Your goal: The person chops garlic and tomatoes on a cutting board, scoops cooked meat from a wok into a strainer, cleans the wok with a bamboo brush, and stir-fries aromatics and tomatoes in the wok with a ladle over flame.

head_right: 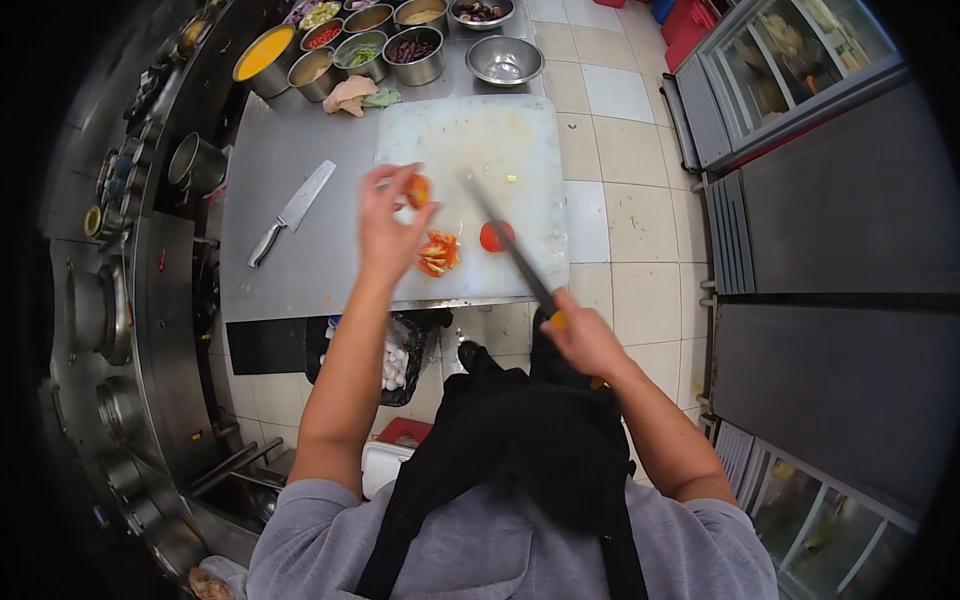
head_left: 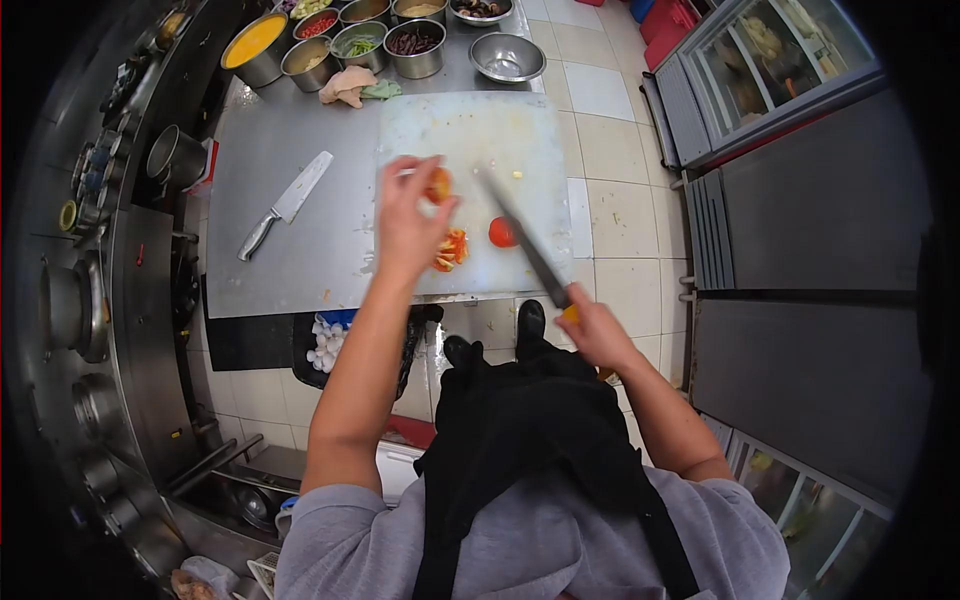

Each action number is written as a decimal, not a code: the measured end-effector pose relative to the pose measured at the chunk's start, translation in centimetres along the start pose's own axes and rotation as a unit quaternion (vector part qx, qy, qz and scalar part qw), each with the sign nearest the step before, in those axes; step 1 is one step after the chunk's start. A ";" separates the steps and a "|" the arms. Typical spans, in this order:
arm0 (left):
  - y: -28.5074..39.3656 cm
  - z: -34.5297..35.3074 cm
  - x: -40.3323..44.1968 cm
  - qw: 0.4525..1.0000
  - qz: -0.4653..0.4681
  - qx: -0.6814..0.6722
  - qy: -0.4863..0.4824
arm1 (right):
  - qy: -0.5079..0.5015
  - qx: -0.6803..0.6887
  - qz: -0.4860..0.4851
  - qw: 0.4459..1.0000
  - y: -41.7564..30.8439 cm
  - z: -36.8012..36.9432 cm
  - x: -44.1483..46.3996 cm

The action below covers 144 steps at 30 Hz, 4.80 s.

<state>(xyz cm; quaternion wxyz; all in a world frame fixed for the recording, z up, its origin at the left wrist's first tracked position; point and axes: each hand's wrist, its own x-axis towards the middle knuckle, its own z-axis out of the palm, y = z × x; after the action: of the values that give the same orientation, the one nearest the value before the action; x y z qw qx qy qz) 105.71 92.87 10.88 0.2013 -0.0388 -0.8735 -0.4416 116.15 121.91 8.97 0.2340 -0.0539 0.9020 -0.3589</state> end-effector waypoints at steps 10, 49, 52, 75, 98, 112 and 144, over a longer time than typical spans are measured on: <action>-8.2 -1.5 -11.0 0.995 0.031 0.062 -0.066 | -0.156 -0.125 -0.084 0.976 -1.2 4.3 3.5; -10.2 -2.0 -11.5 0.988 0.139 -0.006 -0.064 | -0.102 -0.261 -0.104 0.954 -10.1 6.6 5.2; -10.3 -1.9 -11.5 0.988 0.141 -0.001 -0.064 | -0.127 -0.252 -0.086 0.955 -10.5 5.6 3.7; 0.0 7.7 -4.0 0.930 0.105 0.212 -0.280 | 0.104 0.129 0.112 0.980 1.1 -0.6 -1.0; -8.7 -1.5 -11.9 0.999 0.052 -0.014 -0.003 | -0.141 -0.223 -0.054 0.963 -9.7 4.0 0.1; -8.4 -1.9 -10.7 0.994 0.094 -0.013 -0.048 | -0.126 -0.220 -0.099 0.962 -7.2 4.8 6.9; -10.3 -2.2 -11.2 0.989 0.132 -0.003 -0.061 | -0.028 -0.320 -0.115 0.940 -7.6 9.1 4.0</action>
<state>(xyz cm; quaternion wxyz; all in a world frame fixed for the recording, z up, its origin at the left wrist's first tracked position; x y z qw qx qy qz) 114.17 86.13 -0.05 0.2043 -0.1807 -0.8701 -0.4106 116.32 109.58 6.76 0.1869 -0.2396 0.9498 -0.0740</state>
